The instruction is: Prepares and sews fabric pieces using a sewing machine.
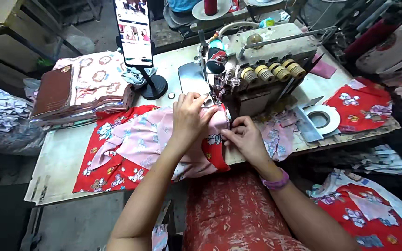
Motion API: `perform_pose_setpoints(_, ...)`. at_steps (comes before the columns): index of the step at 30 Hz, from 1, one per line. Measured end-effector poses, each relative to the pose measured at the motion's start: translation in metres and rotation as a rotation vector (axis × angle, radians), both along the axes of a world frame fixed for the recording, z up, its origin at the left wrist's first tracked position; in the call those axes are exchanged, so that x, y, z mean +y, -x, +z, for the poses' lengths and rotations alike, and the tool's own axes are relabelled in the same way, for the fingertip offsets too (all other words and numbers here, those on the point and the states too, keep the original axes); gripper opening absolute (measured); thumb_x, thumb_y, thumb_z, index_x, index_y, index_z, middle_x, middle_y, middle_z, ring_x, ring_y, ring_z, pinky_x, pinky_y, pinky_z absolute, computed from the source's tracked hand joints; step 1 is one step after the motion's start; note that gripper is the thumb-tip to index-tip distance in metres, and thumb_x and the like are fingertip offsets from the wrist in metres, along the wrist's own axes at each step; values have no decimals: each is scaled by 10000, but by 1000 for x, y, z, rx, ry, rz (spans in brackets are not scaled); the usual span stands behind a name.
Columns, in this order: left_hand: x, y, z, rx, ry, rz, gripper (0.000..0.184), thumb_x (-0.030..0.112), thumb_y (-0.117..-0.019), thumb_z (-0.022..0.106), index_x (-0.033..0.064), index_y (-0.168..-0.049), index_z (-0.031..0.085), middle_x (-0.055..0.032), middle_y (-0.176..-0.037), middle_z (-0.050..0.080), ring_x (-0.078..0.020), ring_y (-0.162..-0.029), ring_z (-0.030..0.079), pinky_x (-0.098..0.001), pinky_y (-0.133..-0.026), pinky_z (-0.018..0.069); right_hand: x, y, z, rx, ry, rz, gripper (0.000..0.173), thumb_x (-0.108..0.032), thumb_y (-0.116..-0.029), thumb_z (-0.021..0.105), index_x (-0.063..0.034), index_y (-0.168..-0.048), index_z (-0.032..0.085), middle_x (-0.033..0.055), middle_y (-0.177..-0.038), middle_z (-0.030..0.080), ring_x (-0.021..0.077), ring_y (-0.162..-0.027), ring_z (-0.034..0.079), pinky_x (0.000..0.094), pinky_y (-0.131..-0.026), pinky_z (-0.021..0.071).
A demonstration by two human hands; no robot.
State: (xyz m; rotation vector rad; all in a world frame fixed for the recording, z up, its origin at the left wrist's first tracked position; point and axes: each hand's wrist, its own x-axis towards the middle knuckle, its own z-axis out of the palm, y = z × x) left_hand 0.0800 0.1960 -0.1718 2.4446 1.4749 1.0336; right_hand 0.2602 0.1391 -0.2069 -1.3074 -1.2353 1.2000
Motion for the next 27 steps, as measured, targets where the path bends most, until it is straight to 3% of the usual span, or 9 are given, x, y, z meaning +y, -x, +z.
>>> perform_pose_setpoints(4, -16, -3, -3, -25, -15, -49, 126, 138, -941, 704, 51, -971, 790, -128, -1003, 702, -313, -934, 623, -484, -804, 472, -6, -11, -6, -258, -225, -85, 338, -201, -884, 777, 8, -1131, 679, 70, -960, 678, 56, -777, 616, 206, -692, 512)
perform_pose_setpoints(7, -18, -7, -1, -42, -62, -129, 121, 91, -987, 626, 6, -981, 712, -133, -975, 712, -283, -949, 667, -465, -851, 484, 5, -10, 13, -352, -370, -73, 485, -288, -852, 812, -8, -1231, 694, 129, -1153, 643, 135, -912, 605, 262, -757, 507)
perform_pose_setpoints(9, -23, -11, 8, -80, -54, -190, 113, 57, -993, 606, -21, -1000, 687, -133, -936, 709, -241, -899, 681, -420, -872, 504, 12, -10, 25, -293, -340, 7, 437, -243, -843, 825, -32, -1209, 715, 107, -1183, 632, 117, -939, 613, 253, -760, 513)
perform_pose_setpoints(13, -26, -7, 28, -96, 102, -244, 148, 103, -1004, 604, -12, -1029, 694, -95, -872, 660, -165, -794, 625, -322, -779, 522, 17, -10, 36, -28, -313, 120, 98, -64, -878, 757, -28, -968, 741, 15, -1012, 670, -4, -803, 618, 144, -691, 530)
perform_pose_setpoints(16, -25, -1, 40, -185, 344, -242, 172, 155, -1005, 629, 17, -1009, 732, -30, -822, 639, -43, -709, 565, -192, -675, 479, 13, -11, 40, 50, -265, 155, 89, -31, -909, 728, -48, -996, 736, -36, -873, 708, -22, -729, 642, 143, -667, 548)
perform_pose_setpoints(18, -21, -1, 41, -308, 418, -254, 125, 124, -984, 657, 29, -972, 737, 10, -839, 661, 19, -754, 600, -136, -714, 498, 11, -12, 41, 96, -226, 171, 109, -20, -921, 713, -50, -1026, 716, -41, -818, 711, -13, -678, 645, 149, -637, 552)
perform_pose_setpoints(21, -21, -4, 41, -409, 459, -247, 67, 76, -962, 673, 26, -969, 717, 14, -863, 684, 32, -745, 614, -128, -703, 512, 10, -12, 38, 99, -204, 155, 121, -33, -940, 698, -41, -1060, 707, -29, -818, 713, -7, -679, 645, 153, -641, 548)
perform_pose_setpoints(24, -27, -8, 42, -349, 386, -203, 70, 97, -973, 668, 40, -966, 708, 16, -826, 683, 25, -683, 597, -137, -641, 497, 9, -12, 35, 66, -222, 123, 86, -96, -983, 665, -43, -1032, 713, -51, -760, 697, -28, -651, 627, 138, -621, 527)
perform_pose_setpoints(27, -30, -16, 37, -99, 139, -107, 113, 119, -975, 670, 23, -939, 718, -70, -827, 675, -139, -706, 630, -291, -657, 530, 8, -9, 27, 21, -223, 76, 156, -128, -1005, 640, -47, -1135, 666, -61, -750, 683, -41, -613, 590, 140, -596, 500)
